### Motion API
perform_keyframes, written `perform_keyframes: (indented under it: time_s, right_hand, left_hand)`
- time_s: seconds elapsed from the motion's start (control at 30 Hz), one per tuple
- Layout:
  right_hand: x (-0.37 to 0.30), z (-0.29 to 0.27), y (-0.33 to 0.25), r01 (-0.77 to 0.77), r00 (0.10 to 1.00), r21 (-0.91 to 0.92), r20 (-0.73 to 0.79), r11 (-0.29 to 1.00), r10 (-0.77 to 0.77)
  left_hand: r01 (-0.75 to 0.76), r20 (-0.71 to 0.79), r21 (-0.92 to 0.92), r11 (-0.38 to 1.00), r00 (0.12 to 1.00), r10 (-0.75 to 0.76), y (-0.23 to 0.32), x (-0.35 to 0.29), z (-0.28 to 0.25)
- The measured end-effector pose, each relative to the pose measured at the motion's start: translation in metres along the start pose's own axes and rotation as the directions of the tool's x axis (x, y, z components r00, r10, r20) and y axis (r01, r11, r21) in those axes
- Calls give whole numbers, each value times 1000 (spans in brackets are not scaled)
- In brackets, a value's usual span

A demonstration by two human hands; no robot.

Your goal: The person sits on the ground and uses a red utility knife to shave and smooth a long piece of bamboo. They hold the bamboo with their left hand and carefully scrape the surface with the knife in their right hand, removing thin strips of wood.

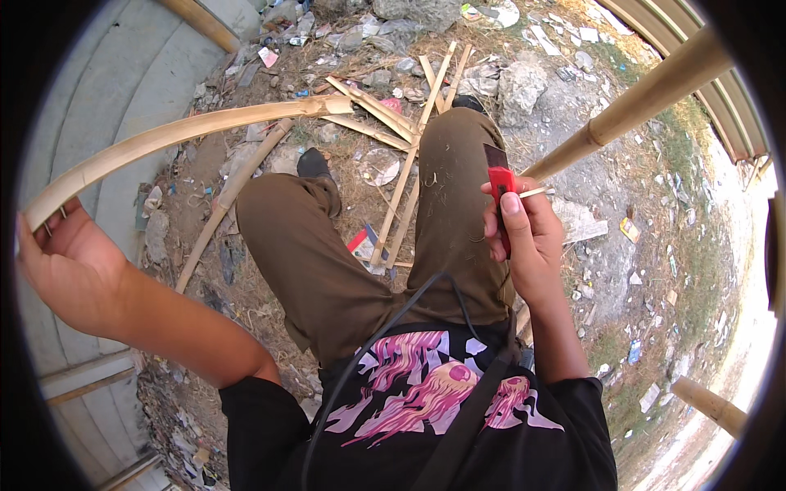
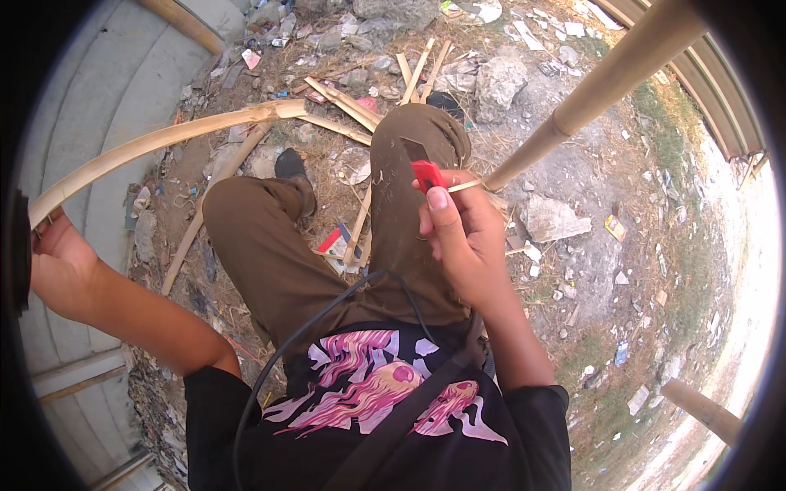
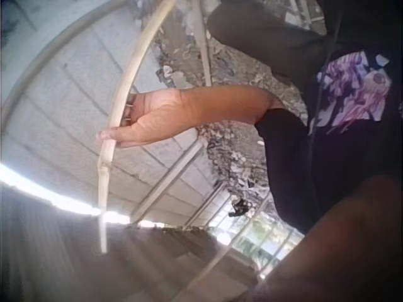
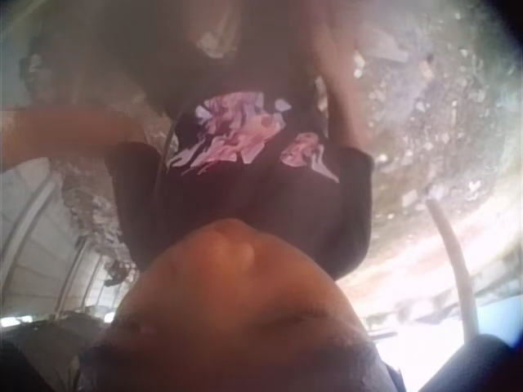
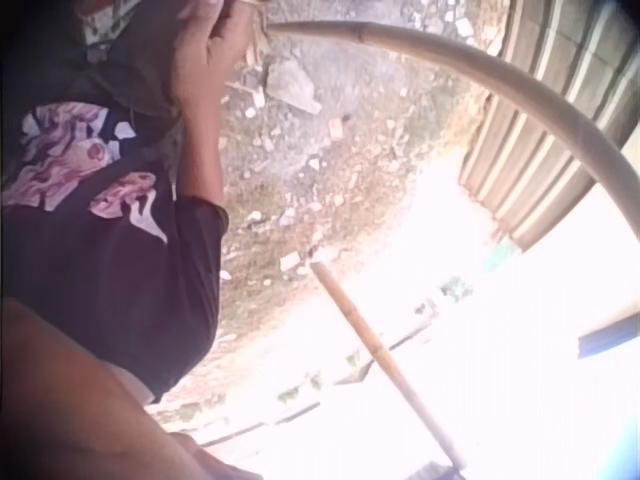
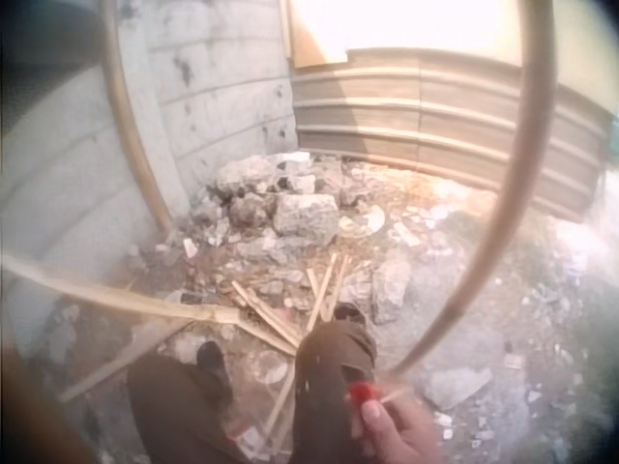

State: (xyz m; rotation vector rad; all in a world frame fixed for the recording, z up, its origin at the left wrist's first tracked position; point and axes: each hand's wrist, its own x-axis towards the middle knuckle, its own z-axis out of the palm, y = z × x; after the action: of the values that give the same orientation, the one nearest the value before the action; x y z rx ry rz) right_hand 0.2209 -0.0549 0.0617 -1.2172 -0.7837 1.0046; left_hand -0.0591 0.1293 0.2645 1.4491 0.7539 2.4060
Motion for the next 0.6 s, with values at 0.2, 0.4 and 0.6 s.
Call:
perform_keyframes:
  time_s: [0.2, 0.4, 0.6]
  right_hand:
    - [22, 15, 3, -81, 996, 65, -33, 995, 83]
    - [60, 42, 3, -132, 986, 188, -74, 973, 148]
    - [104, 52, 13, -76, 956, 391, -232, 917, 179]
  left_hand:
    - [511, -92, -70, 857, 852, -515, -29, -116, -89]
    - [793, 139, -79, 604, 609, -781, -12, -196, -82]
    - [668, 701, 188, 720, 422, -574, -20, -223, -97]
